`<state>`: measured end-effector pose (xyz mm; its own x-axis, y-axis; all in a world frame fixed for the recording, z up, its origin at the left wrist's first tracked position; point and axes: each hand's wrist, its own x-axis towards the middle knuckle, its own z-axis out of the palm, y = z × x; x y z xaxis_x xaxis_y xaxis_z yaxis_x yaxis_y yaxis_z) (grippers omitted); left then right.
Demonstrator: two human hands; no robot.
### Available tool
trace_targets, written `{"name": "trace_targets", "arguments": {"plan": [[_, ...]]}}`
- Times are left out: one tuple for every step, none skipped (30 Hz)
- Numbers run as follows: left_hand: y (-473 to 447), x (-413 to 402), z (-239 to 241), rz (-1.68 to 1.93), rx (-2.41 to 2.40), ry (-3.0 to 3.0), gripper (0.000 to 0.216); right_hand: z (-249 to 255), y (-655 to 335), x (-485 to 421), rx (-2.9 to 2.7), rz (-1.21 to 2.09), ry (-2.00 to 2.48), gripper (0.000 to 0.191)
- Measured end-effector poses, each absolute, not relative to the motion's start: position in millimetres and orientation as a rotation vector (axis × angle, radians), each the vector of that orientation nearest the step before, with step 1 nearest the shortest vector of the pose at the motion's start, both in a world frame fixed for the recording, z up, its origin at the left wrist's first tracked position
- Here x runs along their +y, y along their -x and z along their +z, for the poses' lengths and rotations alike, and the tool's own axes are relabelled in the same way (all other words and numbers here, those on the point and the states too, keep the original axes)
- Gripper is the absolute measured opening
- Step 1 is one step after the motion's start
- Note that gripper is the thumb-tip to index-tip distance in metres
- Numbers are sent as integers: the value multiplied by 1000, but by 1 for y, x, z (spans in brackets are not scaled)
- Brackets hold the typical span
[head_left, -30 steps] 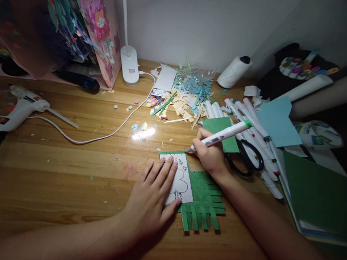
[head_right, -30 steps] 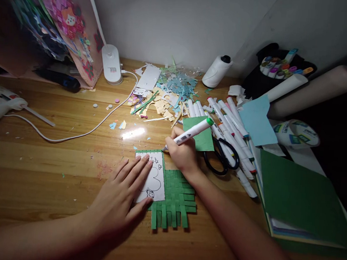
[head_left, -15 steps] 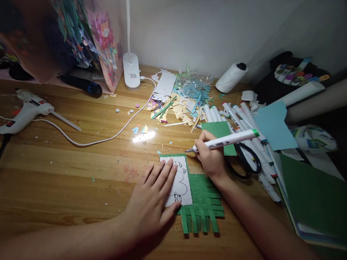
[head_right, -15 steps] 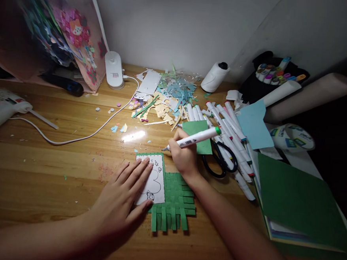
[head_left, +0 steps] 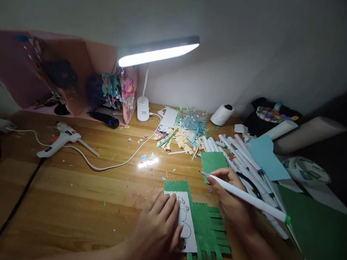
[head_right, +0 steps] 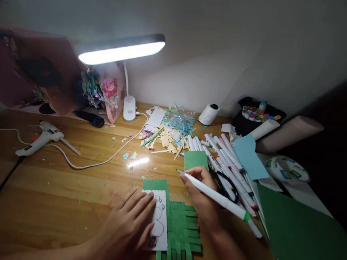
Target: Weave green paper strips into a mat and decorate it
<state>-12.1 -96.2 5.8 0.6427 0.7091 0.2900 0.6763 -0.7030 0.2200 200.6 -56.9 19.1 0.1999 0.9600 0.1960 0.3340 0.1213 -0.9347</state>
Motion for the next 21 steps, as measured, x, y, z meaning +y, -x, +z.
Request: {"name": "trace_targets", "arguments": {"plan": [[18, -87, 11, 654, 1189, -2743, 29, 19, -203, -57, -1336, 725, 1415, 18], [25, -75, 18, 785, 1229, -2696, 24, 19, -205, -57, -1354, 709, 1421, 17], [34, -63, 24, 948, 1348, -2598, 22, 18, -207, -56, -1380, 699, 1433, 16], [44, -50, 29, 1023, 1484, -2530, 24, 17, -210, -56, -1402, 689, 1452, 16], [53, -39, 32, 1082, 1582, -2481, 27, 16, -214, -54, -1421, 676, 1470, 17], [61, -29, 33, 1134, 1662, -2429, 28, 15, -219, -53, -1431, 648, 1483, 19], [67, -21, 32, 1165, 1720, -2355, 27, 14, -226, -51, -1433, 602, 1495, 22], [71, -15, 30, 1124, 1708, -2347, 27, 12, -233, -48, -1442, 545, 1507, 24], [72, -13, 26, 1064, 1684, -2339, 27, 11, -241, -46, -1451, 475, 1531, 25], [72, -12, 21, 1004, 1646, -2330, 27, 10, -249, -44, -1473, 408, 1571, 25], [70, -13, 17, 955, 1598, -2329, 27, 9, -256, -42, -1498, 342, 1624, 24], [67, -16, 14, 919, 1552, -2328, 27, 8, -261, -41, -1521, 282, 1678, 22], [63, -19, 11, 900, 1508, -2329, 27, 7, -265, -40, -1543, 237, 1718, 21], [61, -22, 10, 888, 1464, -2338, 27, 7, -266, -39, -1565, 218, 1735, 20], [59, -24, 10, 874, 1424, -2351, 26, 7, -265, -38, -1596, 230, 1726, 20], [58, -25, 10, 868, 1388, -2365, 26, 7, -264, -38, -1628, 266, 1707, 20], [57, -26, 10, 871, 1360, -2379, 26, 8, -261, -38, -1664, 330, 1691, 21], [58, -25, 10, 883, 1338, -2394, 26, 9, -259, -37, -1675, 355, 1689, 21], [58, -25, 10, 896, 1321, -2406, 26, 11, -258, -37, -1675, 370, 1695, 21], [59, -24, 10, 906, 1309, -2418, 26, 13, -258, -37, -1664, 372, 1706, 22], [60, -23, 9, 914, 1297, -2427, 26, 16, -259, -37, -1643, 357, 1722, 23]]}}
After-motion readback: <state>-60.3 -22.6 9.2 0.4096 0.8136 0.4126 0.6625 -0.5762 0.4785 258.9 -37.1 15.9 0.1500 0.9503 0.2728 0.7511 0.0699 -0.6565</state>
